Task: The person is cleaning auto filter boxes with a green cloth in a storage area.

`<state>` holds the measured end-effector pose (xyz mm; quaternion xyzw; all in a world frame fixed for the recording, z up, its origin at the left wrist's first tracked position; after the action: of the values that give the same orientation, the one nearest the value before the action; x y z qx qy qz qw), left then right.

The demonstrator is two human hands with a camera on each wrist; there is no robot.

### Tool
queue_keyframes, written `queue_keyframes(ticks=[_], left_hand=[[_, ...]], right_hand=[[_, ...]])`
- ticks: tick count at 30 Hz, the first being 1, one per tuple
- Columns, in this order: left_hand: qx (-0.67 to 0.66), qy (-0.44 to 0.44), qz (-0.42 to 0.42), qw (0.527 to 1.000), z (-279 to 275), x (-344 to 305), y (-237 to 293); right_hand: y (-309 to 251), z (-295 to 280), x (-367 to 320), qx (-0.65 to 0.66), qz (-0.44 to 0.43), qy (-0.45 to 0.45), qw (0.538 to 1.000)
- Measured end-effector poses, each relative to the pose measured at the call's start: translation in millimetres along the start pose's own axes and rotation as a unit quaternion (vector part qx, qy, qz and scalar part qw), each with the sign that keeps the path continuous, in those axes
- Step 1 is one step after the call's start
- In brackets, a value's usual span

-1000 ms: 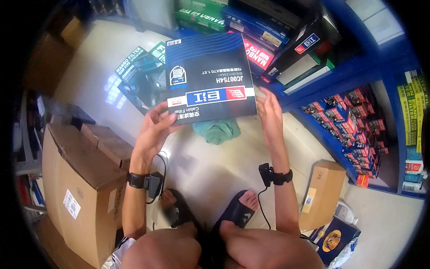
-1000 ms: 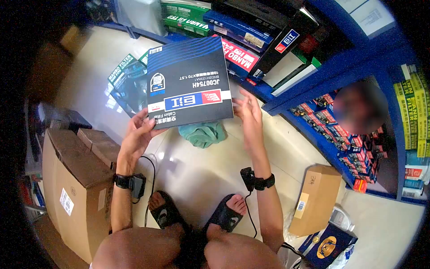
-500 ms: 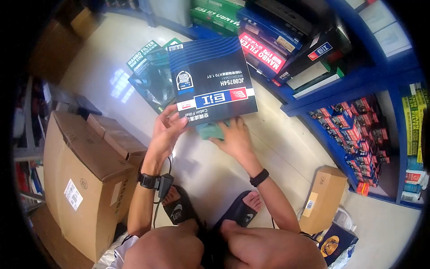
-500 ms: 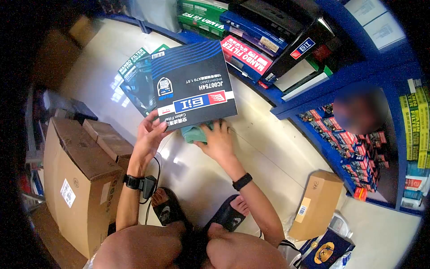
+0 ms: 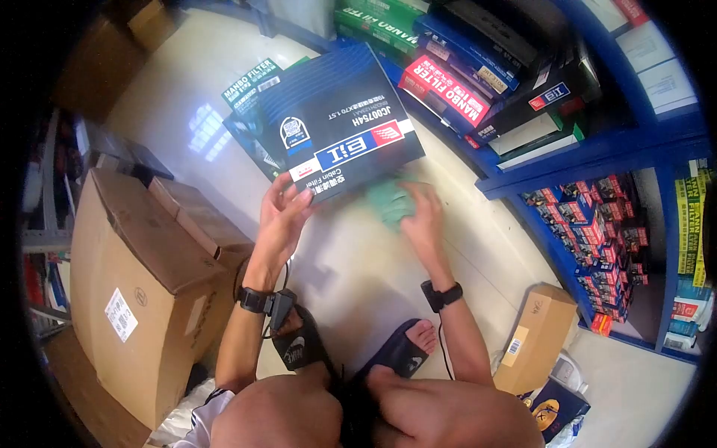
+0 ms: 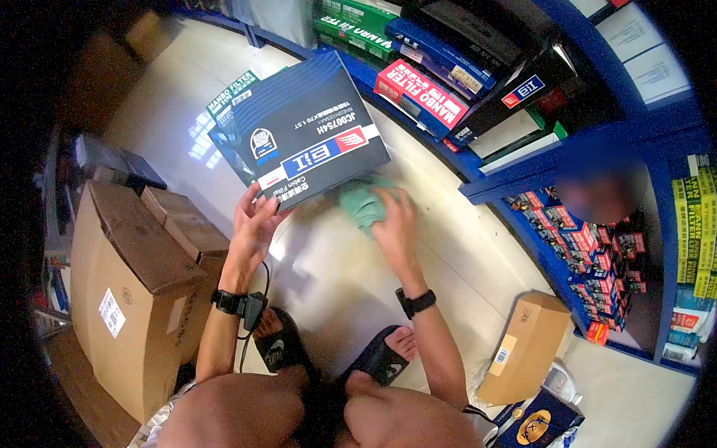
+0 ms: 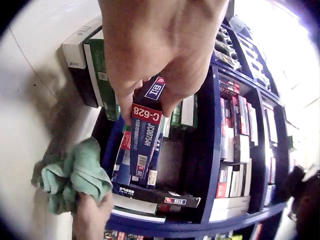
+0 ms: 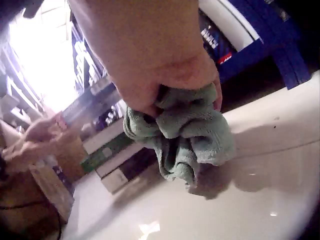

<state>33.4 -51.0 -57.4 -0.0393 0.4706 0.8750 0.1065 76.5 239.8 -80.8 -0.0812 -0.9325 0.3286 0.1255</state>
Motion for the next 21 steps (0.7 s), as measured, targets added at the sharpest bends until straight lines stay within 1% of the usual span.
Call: queue_keyframes(ticks=[2,3,5,7,8,9,11,13,14,16,17,18,19,20,21], left_hand=[[-0.003,-0.001,0.005,1.0,-1,-2,5],[-0.004,0.001,0.006,1.0,-2,-5,7],[-0.002,0.016,0.006,1.0,-10,-5,2],[-0.002,0.03,0.005,1.0,-15,-7,0],[-0.012,0.028,-0.007,1.0,-15,-9,-2],[-0.021,0.025,-0.019,0.999,-13,-9,-5],[-0.015,0.036,-0.016,0.999,-15,-13,-9],[-0.03,0.047,-0.017,0.998,-14,-19,-13],[-0.045,0.052,-0.02,0.997,-14,-21,-15],[-0.029,0.056,-0.019,0.998,-16,-28,-14],[-0.015,0.058,-0.021,0.998,-17,-31,-15],[-0.018,0.059,-0.02,0.998,-21,-31,-15],[-0.029,0.07,-0.036,0.996,-27,-32,-17],[-0.043,0.085,-0.05,0.994,-32,-33,-19],[-0.046,0.086,-0.049,0.994,-32,-32,-16]], right_hand=[[1,-34,7,0.036,0.037,0.068,0.996],[-2,-50,11,0.037,0.035,0.065,0.997],[-21,-86,17,0.043,-0.006,0.13,0.991],[-58,-104,21,0.057,-0.024,0.117,0.991],[-78,-110,22,0.069,-0.043,0.107,0.991],[-95,-113,24,0.07,-0.042,0.106,0.991],[-145,-98,18,0.003,-0.133,0.054,0.99],[-174,-74,15,-0.048,-0.203,0.037,0.977],[-180,-60,15,-0.048,-0.205,0.034,0.977],[-192,-26,10,-0.075,-0.267,-0.016,0.961],[-196,-20,9,-0.079,-0.269,-0.018,0.96],[-202,-10,8,-0.103,-0.283,-0.044,0.953],[-204,-5,7,-0.124,-0.294,-0.068,0.945],[-207,-7,7,-0.126,-0.298,-0.072,0.943],[-211,-12,9,-0.084,-0.294,-0.093,0.947]])
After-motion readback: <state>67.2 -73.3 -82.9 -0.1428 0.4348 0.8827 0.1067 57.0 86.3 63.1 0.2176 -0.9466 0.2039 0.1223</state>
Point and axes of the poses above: each hand's wrist, its own x-axis towards the middle knuckle, its own z-axis out of the palm, y = z × x, the point moved 6 cm from there along x, towards the middle knuckle, and after that the axes turned 5 degrees about z, right-handed, at the moved point
